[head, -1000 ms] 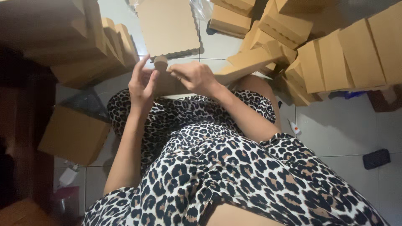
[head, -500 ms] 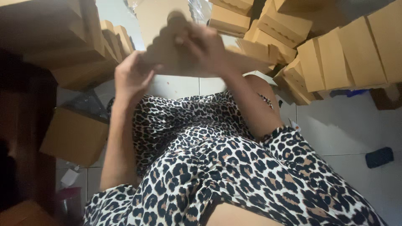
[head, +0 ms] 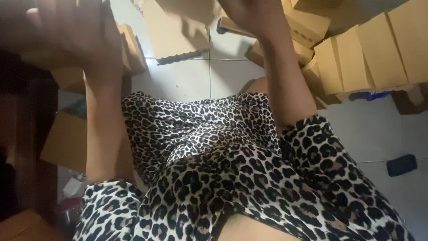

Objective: The person folds cardboard sheets to assemble small boxes while sitting on the floor among stacks of cardboard.

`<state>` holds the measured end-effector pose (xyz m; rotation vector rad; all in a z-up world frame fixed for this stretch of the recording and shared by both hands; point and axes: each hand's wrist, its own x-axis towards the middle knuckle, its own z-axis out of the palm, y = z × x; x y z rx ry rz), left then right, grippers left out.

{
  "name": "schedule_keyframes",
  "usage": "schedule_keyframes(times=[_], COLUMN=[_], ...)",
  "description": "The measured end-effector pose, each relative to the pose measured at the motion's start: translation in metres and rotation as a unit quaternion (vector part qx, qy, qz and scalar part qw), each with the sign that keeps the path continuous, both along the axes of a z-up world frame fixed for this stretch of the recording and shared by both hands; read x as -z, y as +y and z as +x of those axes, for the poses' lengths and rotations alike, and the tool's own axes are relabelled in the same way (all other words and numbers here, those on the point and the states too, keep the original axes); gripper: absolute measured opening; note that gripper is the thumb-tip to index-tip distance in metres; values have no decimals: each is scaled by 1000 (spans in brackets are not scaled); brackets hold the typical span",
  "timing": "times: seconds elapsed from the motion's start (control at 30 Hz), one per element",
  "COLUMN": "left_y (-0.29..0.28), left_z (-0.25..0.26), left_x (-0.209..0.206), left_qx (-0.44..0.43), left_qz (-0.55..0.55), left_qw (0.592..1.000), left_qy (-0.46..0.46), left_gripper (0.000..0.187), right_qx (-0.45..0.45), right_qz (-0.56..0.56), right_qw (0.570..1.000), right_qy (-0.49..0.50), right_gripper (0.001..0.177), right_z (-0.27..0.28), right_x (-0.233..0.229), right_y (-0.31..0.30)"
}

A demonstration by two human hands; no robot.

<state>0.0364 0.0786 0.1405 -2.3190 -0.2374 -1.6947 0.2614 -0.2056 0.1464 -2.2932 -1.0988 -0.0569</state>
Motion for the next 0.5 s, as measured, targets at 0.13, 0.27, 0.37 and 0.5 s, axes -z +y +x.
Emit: schedule_keyframes(times=[0.13,0.27,0.37,0.5], left_y=[-5,-58,-79,-83], left_z=[-11,-30,-41,-43], left_x=[25,90,151,227], left_qx=[-38,83,136,177], left_qz=[28,-74,-138,-177], left_qw=[999,980,939,899], left_qy=[4,165,284,358], left_gripper=[14,17,20,24], right_qx=[-64,-110,-122,-111], right_qz=[90,147,94,-64], right_qw=[982,953,970,986], right_qy=[-156,-239,-187,-106], right_gripper=[19,27,30,19], right_z=[-43,-76,-84,-103], right_x=[-3,46,121,212], right_y=[-12,-26,-33,-46])
